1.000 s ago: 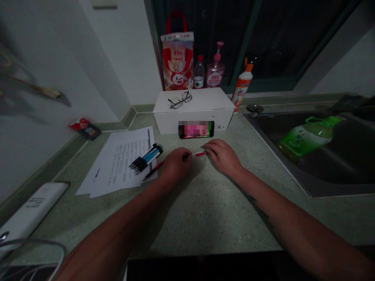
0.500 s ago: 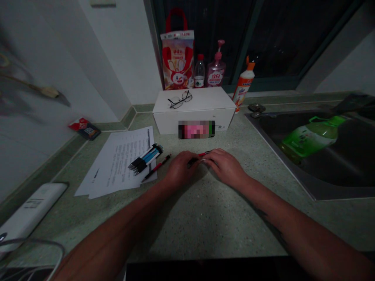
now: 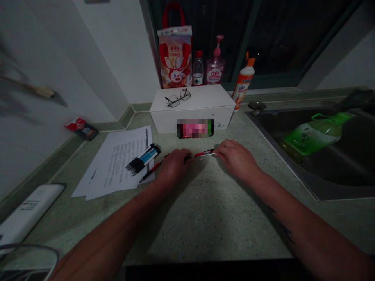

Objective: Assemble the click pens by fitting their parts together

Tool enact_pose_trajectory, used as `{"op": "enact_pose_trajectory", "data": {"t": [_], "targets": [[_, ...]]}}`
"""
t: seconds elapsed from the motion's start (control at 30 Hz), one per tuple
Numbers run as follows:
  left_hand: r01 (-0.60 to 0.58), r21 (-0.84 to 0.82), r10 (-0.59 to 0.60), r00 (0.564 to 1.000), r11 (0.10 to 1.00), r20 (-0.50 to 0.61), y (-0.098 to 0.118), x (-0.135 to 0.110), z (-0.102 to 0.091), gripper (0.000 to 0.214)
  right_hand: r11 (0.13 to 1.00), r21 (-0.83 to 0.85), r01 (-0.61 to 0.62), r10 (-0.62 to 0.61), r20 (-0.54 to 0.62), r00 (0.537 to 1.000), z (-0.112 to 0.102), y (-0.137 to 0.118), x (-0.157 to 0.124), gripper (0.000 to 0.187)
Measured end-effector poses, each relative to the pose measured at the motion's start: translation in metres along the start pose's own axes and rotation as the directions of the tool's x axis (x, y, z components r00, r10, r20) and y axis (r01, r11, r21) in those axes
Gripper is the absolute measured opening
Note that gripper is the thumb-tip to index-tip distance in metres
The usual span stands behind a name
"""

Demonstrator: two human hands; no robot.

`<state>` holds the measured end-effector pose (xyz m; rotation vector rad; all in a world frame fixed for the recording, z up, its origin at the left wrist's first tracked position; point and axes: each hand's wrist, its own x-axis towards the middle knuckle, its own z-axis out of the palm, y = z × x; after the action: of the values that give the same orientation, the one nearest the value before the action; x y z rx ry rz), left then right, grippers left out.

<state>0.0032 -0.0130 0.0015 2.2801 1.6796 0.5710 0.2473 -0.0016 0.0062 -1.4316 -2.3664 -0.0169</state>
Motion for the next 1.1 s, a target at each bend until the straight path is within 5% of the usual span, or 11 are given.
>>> {"op": "enact_pose_trajectory", "data": {"t": [0.17,0.47,0.7,0.9,1.1], "targets": [[-0.139,-0.014,0.14,0.986,0.99,0.094,0.0,0.002,-0.001,0.02,1.0,0.004,-0.03,0.03,0.032,0.999,-0.006,0.015,0.001,0.021],[-0.14,-0.058,0.144,0.987,0.988,0.067,0.0,0.0,0.005,0.028,0.964,-0.265,0.013,-0.006,0.03,1.0,-0.021,0.016,0.001,0.022],[-0.099,-0.086,0.104,0.993,0.991,0.05,0.002,0.0,0.002,0.025,0.991,-0.131,-0.033,0.027,-0.048,0.998,-0.023,0.027,-0.002,0.027],[-0.101,-0.098,0.101,0.995,0.99,-0.01,0.0,0.0,0.002,0.027,0.998,0.039,0.057,-0.061,0.081,0.995,-0.009,0.009,-0.001,0.022],[-0.105,-0.172,0.099,0.994,0.98,-0.043,-0.001,0.0,0.008,0.032,0.998,0.04,0.038,-0.043,0.142,0.989,-0.001,0.0,-0.002,0.014]]}}
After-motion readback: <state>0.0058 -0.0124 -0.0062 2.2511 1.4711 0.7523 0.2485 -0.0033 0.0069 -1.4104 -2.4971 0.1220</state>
